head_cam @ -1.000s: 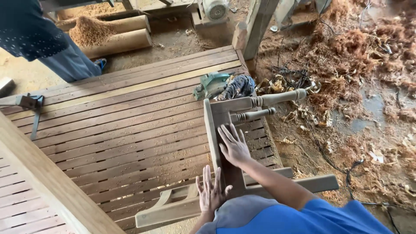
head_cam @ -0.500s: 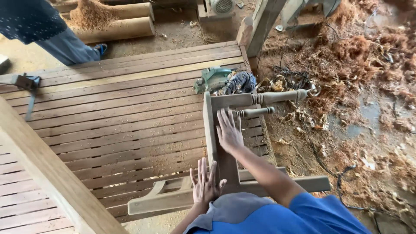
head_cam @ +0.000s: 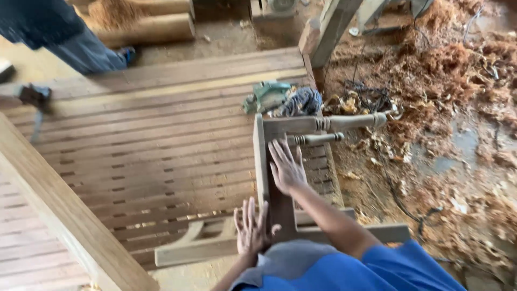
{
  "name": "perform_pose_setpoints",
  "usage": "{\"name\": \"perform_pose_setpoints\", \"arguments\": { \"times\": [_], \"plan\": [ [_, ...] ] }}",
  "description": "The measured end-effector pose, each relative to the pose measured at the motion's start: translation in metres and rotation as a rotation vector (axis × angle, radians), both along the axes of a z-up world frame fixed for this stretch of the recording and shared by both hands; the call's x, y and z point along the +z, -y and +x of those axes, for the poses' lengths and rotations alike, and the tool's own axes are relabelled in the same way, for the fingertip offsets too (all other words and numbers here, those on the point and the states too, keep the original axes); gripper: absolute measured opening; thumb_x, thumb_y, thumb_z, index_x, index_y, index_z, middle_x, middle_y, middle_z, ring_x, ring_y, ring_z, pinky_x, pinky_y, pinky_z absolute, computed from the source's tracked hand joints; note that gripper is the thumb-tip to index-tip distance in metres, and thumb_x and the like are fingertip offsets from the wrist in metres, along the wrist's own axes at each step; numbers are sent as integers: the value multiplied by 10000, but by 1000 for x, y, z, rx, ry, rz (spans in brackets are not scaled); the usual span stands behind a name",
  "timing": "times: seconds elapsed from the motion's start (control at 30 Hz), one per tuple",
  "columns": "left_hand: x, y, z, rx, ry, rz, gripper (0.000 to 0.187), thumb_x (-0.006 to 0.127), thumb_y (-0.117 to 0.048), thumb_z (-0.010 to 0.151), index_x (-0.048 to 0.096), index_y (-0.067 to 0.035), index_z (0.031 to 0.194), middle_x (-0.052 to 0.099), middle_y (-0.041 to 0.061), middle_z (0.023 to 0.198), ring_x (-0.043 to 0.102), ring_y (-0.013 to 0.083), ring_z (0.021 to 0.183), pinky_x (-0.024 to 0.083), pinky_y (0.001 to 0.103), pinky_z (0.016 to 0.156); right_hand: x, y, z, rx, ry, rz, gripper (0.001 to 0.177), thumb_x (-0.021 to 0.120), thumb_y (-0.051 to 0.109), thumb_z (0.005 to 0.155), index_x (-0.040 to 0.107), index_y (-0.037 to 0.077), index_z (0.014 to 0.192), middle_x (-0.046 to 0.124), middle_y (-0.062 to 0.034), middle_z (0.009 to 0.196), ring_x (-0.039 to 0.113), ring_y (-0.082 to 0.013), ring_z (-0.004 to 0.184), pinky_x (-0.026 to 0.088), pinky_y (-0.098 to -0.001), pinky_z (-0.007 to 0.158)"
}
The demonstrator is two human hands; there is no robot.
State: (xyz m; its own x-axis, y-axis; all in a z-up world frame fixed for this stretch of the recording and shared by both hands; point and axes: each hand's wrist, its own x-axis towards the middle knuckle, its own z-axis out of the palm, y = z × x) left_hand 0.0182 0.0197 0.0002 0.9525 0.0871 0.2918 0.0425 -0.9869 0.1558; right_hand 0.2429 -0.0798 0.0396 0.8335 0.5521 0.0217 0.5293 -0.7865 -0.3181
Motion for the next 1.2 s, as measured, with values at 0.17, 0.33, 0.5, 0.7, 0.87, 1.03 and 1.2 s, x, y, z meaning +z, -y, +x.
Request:
{"name": "perform_pose_setpoints", "arguments": {
  "times": [0.17,0.33,0.5,0.7,0.87,1.03,1.2],
  "plan": [
    [21,5,-4,-23,-106,-133,803,355,-696,948,366,-213,1590,286,111,1681,254,333,1544,105,602,1239,16,-30,54,-111,97,-56,613,472,300,1040,289,133,1600,318,-77,1655,259,-281,1533,125,-623,1222],
    [21,-1,1,-106,-126,-231,617,393,-377,1019,359,-192,1607,300,66,1697,254,270,1565,170,533,1243,24,3,-13,0,63,-58,602,425,315,1071,272,157,1632,301,-95,1674,217,-349,1553,126,-660,1194],
    [26,8,42,-130,-190,-318,628,417,-254,1026,315,-48,1611,284,214,1672,269,376,1534,263,504,1216,2,95,-122,176,178,213,422,455,438,1036,592,348,1425,548,103,1494,372,-195,1493,103,-487,1241],
    [9,-8,96,-208,-173,-476,681,509,-183,984,301,-47,1618,217,179,1699,210,496,1515,280,528,1219,-17,66,-86,16,85,354,274,662,475,931,687,239,1070,549,-11,1512,468,-294,1419,333,-480,1143],
    [44,-35,232,-94,-119,-559,632,471,-120,1028,276,17,1613,208,270,1675,258,555,1480,300,587,1205,-34,63,-88,-188,-172,459,654,812,477,830,525,206,1351,517,-103,1403,559,-349,1246,498,-480,882],
    [13,-52,292,33,-82,-783,635,425,-185,1079,204,-125,1671,173,136,1725,274,403,1549,348,579,1201,-19,64,-87,-324,-517,451,629,829,456,847,486,195,1305,644,-177,1087,682,-439,1030,536,-530,832],
    [6,-44,204,237,-529,-909,1112,729,-552,871,40,-179,1659,498,246,1513,609,437,1266,526,601,1015,58,46,-54,-335,-659,384,481,759,461,886,480,172,1151,729,-178,1059,704,-470,994,542,-605,806]
  ]
}}
